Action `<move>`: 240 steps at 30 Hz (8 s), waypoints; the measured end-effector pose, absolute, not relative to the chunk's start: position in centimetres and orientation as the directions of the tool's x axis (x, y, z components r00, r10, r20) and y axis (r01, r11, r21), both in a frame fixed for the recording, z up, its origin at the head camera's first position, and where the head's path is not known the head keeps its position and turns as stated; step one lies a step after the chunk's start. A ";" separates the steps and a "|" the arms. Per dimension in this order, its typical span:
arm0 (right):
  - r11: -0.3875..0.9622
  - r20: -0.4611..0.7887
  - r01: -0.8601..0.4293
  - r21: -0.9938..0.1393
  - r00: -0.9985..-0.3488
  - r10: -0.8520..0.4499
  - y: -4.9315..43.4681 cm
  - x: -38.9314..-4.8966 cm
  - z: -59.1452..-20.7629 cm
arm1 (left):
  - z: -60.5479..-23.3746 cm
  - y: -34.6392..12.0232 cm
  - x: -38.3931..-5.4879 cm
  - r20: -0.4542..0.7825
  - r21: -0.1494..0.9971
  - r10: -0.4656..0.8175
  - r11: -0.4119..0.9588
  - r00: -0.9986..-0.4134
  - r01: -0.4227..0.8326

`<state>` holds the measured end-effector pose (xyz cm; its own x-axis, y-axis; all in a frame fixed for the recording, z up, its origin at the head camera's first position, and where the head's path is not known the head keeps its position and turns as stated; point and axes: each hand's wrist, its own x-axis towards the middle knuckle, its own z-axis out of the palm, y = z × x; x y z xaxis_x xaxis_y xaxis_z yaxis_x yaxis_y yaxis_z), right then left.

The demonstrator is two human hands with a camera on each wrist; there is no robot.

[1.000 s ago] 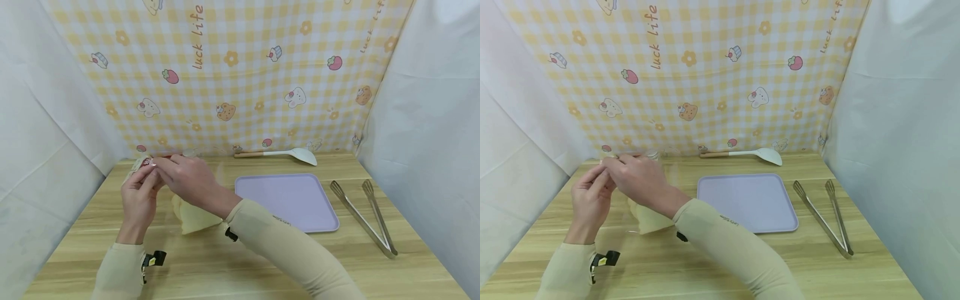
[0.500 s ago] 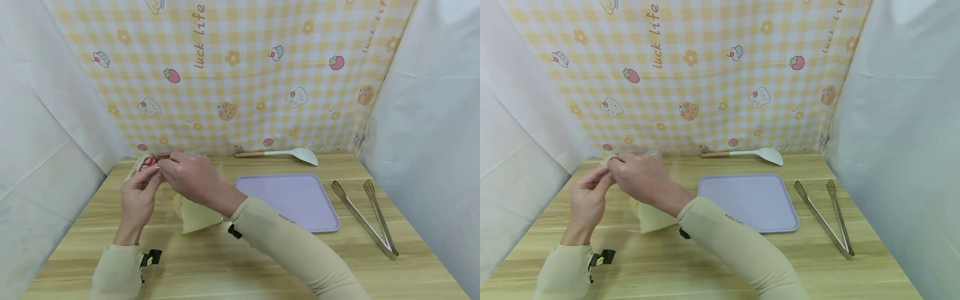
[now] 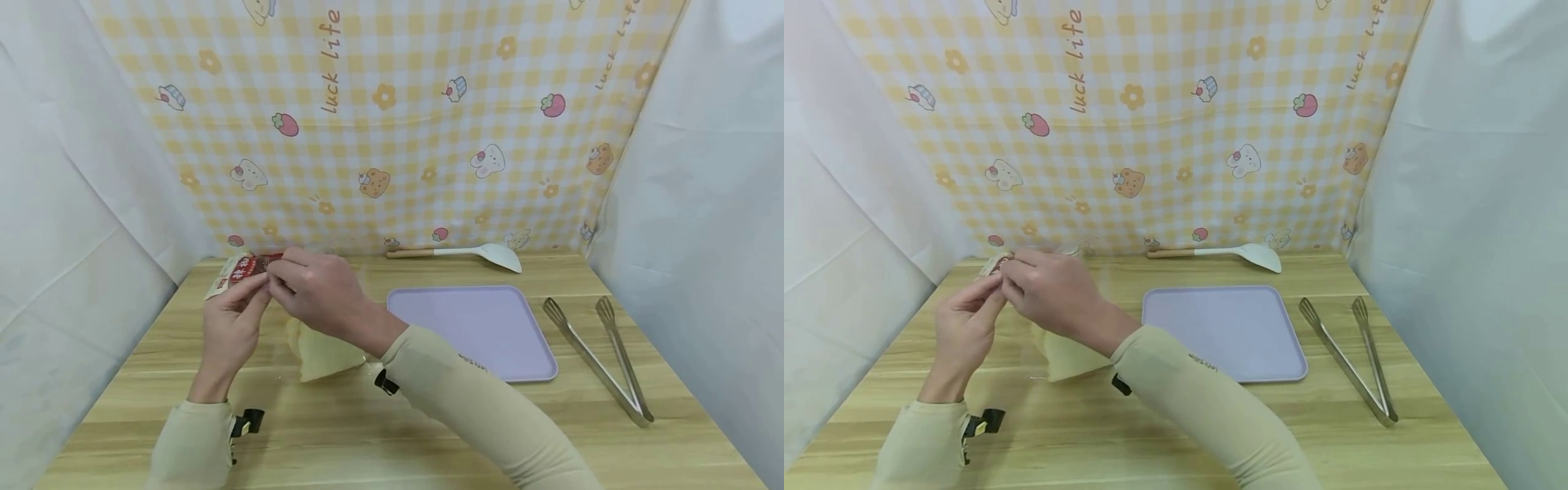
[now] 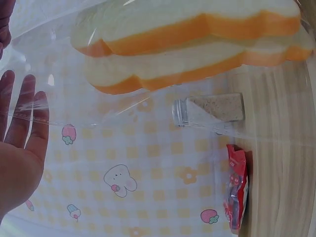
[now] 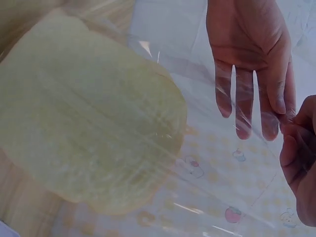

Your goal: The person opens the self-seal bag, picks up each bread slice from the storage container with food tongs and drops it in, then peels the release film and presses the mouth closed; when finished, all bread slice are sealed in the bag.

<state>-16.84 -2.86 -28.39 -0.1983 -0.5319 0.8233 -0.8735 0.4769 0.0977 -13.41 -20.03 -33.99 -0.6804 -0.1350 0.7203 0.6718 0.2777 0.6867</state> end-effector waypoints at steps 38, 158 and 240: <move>0.119 0.822 -0.821 -0.558 -0.567 -0.061 -4.3 -16.6 -30.1 | -33.1 -18.7 -13.5 0.631 0.767 -0.106 0.234 -0.769 0.597; 0.816 -0.125 -0.015 -0.578 -0.986 -0.107 38.0 -17.2 -35.6 | -35.7 -20.9 -15.0 0.677 0.659 -0.140 -0.323 -0.723 0.679; 0.002 0.371 -0.418 -0.909 -0.811 -0.453 9.6 -22.6 -33.0 | -34.8 -22.4 -13.1 0.560 0.807 -0.150 -0.125 -0.815 0.577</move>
<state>-22.61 9.62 -33.01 -0.8105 -0.4529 0.3714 -0.4176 0.0023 -0.9086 -13.10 -22.45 -34.84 -0.8151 -0.1504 0.5595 0.5771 -0.1249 0.8071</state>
